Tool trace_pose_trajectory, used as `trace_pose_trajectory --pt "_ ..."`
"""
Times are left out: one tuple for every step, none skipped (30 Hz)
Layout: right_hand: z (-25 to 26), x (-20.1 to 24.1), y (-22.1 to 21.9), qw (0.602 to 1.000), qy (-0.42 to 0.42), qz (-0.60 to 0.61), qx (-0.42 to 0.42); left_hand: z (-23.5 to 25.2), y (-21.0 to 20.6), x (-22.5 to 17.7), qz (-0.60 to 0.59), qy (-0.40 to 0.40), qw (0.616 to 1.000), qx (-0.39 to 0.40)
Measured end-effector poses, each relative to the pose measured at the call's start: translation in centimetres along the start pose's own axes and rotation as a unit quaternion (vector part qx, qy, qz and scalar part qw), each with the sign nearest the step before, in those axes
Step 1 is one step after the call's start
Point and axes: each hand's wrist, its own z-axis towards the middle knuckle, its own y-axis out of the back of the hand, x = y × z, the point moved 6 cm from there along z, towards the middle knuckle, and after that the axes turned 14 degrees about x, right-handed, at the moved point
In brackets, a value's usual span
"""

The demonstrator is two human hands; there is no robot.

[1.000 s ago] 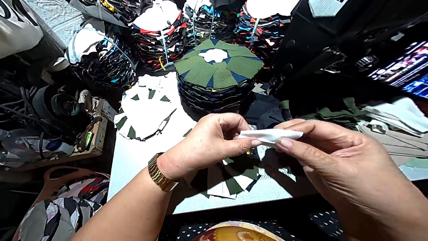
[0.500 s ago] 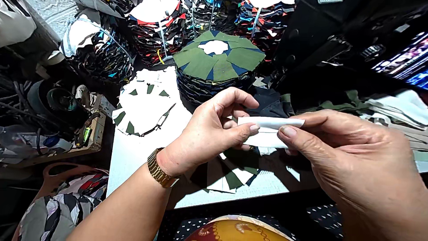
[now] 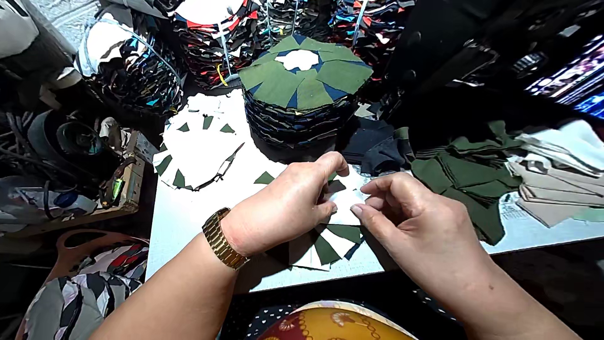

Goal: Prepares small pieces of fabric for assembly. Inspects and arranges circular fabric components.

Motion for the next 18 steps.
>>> trace_pose_trajectory --pt "0.1 0.0 -0.1 1.0 0.003 -0.021 0.001 0.0 -0.2 0.1 0.009 0.013 1.0 0.004" --pt "0.1 0.1 -0.3 0.999 0.01 -0.039 0.0 0.1 -0.3 0.2 0.018 0.023 1.0 0.006" --pt "0.2 0.2 -0.3 0.998 0.019 -0.056 -0.001 0.1 -0.3 0.2 0.029 0.027 0.999 0.003" --pt "0.2 0.3 -0.3 0.997 0.027 -0.072 -0.002 0.0 -0.1 0.1 0.04 0.026 0.999 -0.005" --pt "0.2 0.5 -0.1 0.996 0.033 -0.083 -0.004 0.0 0.1 0.0 0.051 0.024 0.998 -0.013" --pt "0.1 0.8 0.1 0.995 0.042 -0.088 -0.008 -0.2 0.4 -0.1 0.062 0.016 0.998 -0.024" --pt "0.1 1.0 0.3 0.995 0.054 -0.088 -0.013 -0.4 0.7 -0.2 0.074 0.004 0.997 -0.035" --pt "0.1 1.3 0.4 0.994 0.069 -0.081 -0.015 -0.5 1.0 -0.3 0.086 -0.007 0.995 -0.046" --pt "0.0 1.5 0.4 0.993 0.088 -0.075 -0.013 -0.7 1.2 -0.3 0.099 -0.009 0.994 -0.048" --pt "0.0 1.8 0.2 0.992 0.104 -0.074 -0.008 -0.9 1.3 -0.3 0.117 -0.004 0.992 -0.039" --pt "-0.1 1.9 -0.2 0.99 0.116 -0.08 -0.001 -1.0 1.3 -0.2 0.135 0.004 0.991 -0.024" --pt "-0.2 2.1 -0.8 0.988 0.124 -0.092 0.011 -1.1 1.1 -0.1 0.156 0.015 0.988 -0.005" --pt "-0.3 2.2 -1.4 0.985 0.132 -0.109 0.021 -1.2 0.9 -0.1 0.176 0.032 0.984 0.016" --pt "-0.5 2.5 -1.9 0.982 0.138 -0.129 0.027 -1.3 0.7 0.0 0.193 0.049 0.979 0.033" --pt "-0.7 2.7 -2.2 0.977 0.142 -0.153 0.033 -1.3 0.7 0.1 0.203 0.059 0.977 0.042" --pt "-1.0 3.0 -2.4 0.973 0.144 -0.175 0.038 -1.4 0.6 0.1 0.211 0.064 0.974 0.045" --pt "-1.2 3.2 -2.5 0.97 0.145 -0.191 0.043 -1.4 0.7 0.1 0.218 0.064 0.973 0.046" --pt "-1.5 3.2 -2.5 0.969 0.147 -0.193 0.051 -1.4 0.7 0.1 0.221 0.062 0.972 0.047"
